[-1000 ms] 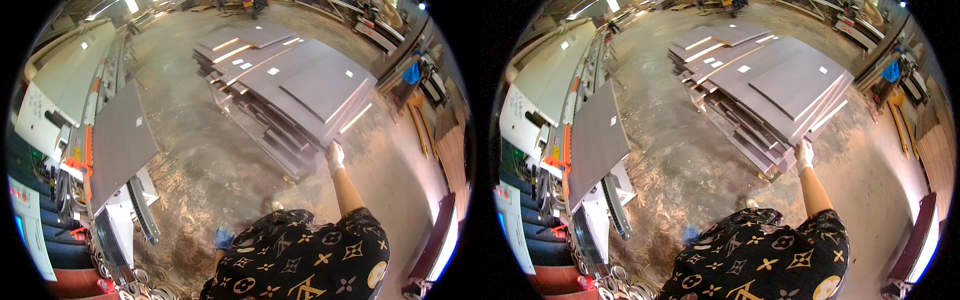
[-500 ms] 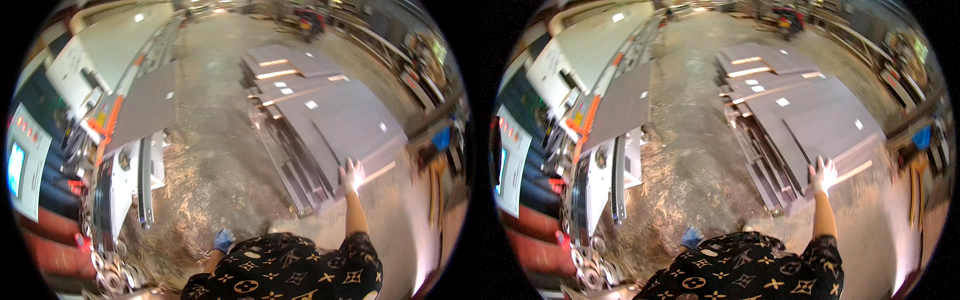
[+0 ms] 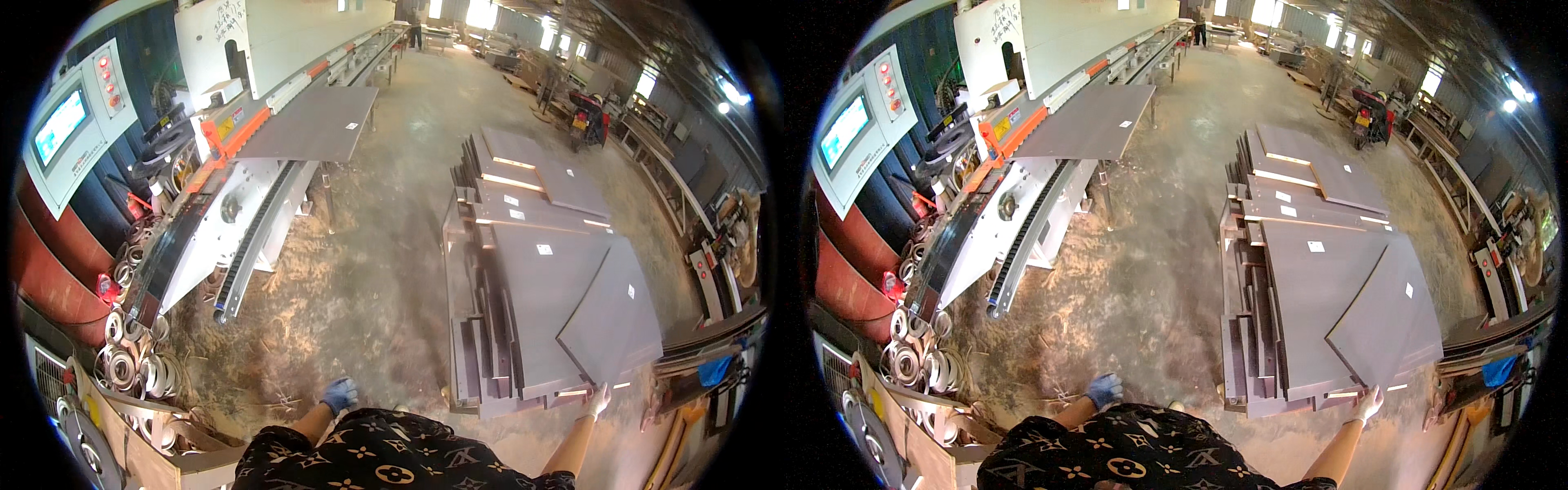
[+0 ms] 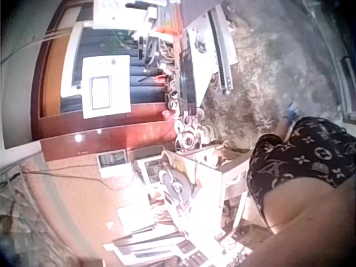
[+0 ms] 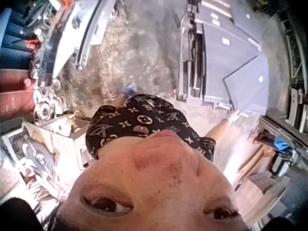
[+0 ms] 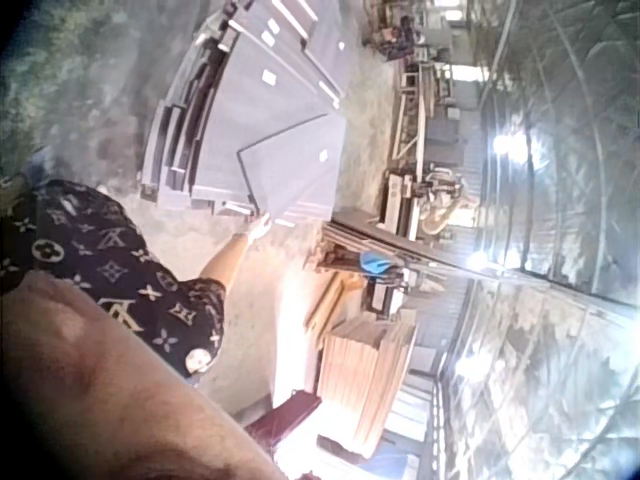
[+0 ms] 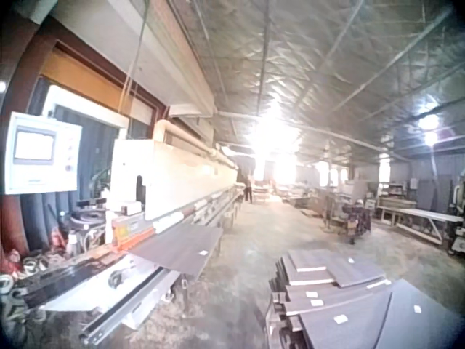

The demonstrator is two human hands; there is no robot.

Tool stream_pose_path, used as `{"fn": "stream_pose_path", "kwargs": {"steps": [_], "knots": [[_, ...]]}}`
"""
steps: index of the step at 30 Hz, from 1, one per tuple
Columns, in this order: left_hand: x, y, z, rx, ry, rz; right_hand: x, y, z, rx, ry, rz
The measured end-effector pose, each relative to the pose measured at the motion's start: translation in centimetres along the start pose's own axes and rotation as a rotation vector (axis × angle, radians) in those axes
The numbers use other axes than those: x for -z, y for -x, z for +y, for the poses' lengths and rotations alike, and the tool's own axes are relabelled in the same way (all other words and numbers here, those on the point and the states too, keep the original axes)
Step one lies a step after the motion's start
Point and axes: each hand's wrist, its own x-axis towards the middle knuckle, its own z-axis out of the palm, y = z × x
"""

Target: The person repeatedly picks up large flat panels from a stack, carries them to a machine, places them on the machine bed, and returns to the stack. This cycle is repeated multiple times.

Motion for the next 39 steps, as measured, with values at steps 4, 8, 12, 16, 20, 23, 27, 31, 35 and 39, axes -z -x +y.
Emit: {"fn": "stream_pose_path", "kwargs": {"steps": [4,8,12,16,20,23,27,31,35,39], "knots": [[-3.5,-2.7,-2.0,-0.163,-0.617,0.782,1.2,-3.6,1.0,0.324,0.340,0.265],[-3.4,-2.3,-2.3,-0.145,-0.619,0.844,-1.6,0.4,-1.8,0.157,0.550,0.509],[3.2,-4.6,-3.1,-0.057,-0.445,0.404,9.5,-14.8,0.3,0.271,0.081,0.190],[1.9,-0.7,-2.8,-0.151,-0.135,0.208,3.8,-9.8,4.2,-0.143,-0.190,0.026],[0.7,-1.4,-3.9,-0.172,-0.310,0.331,4.7,-9.2,4.6,-0.252,-0.220,-0.302],[-4.4,-1.8,-5.2,-0.216,-0.657,0.766,1.4,0.3,4.1,-0.304,-0.168,-0.546],[-10.5,-7.7,-8.1,0.119,-0.852,0.556,-0.4,18.4,1.2,-0.512,-0.158,-1.155],[-22.1,-11.3,-14.1,0.224,-1.111,0.241,-3.5,28.2,5.4,-0.503,-0.259,-0.680],[-18.7,-14.0,-14.5,0.096,-1.059,0.246,-4.1,27.8,2.5,-0.544,-0.321,-0.703],[-23.3,-9.1,-10.4,-0.098,-1.265,0.448,-4.0,25.8,1.2,-0.481,-0.327,-0.753]]}}
